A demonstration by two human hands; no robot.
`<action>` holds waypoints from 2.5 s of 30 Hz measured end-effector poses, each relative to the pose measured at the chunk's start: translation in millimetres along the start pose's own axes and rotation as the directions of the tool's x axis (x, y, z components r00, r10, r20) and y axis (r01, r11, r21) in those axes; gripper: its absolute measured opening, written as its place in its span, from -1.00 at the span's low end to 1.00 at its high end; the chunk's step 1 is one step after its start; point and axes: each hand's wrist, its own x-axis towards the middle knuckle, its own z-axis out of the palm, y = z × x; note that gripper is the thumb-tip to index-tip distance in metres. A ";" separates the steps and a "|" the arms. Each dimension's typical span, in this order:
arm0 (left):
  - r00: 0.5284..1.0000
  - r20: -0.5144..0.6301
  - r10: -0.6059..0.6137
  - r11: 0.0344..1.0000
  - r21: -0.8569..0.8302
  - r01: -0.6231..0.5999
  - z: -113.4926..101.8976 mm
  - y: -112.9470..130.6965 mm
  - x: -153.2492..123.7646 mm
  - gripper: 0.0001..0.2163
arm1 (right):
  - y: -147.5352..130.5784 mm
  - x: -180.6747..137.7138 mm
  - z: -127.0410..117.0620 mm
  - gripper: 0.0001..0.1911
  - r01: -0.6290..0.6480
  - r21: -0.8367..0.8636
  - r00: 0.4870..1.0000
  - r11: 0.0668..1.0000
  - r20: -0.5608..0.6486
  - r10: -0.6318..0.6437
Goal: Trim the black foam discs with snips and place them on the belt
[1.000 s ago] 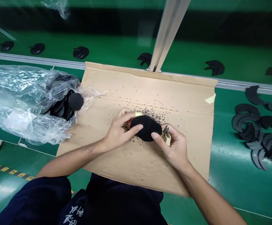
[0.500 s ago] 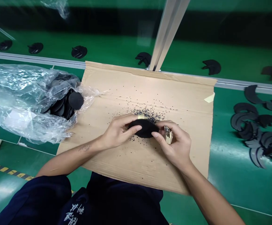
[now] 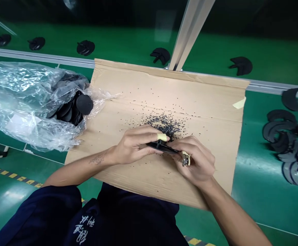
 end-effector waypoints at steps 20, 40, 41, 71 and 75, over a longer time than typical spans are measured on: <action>1.000 -0.001 0.012 0.999 0.030 -0.012 -3.1 4.9 -0.7 -0.77 | -4.6 2.9 -0.2 -0.77 -0.115 0.114 0.993 0.987 0.052 0.109; 0.860 0.252 -0.444 0.752 -0.418 0.510 -9.0 2.7 -1.8 -0.65 | -4.8 6.0 -1.0 -0.78 -0.097 0.136 0.995 0.986 0.044 0.092; 0.839 0.279 -0.467 0.711 -0.445 0.544 -9.5 1.8 -0.8 -0.72 | -4.9 6.2 -0.9 -0.78 -0.085 0.134 0.996 0.987 0.050 0.079; 0.978 -0.013 -0.209 0.976 -0.061 0.207 2.3 -2.7 -7.5 -0.80 | 10.2 7.5 -8.7 -0.81 -0.046 -0.295 0.983 0.954 0.157 0.096; 0.980 -0.005 -0.199 0.977 -0.073 0.198 3.7 -3.1 -9.5 -0.78 | 12.2 3.1 -6.4 -0.82 0.008 -0.345 0.970 0.939 0.230 0.077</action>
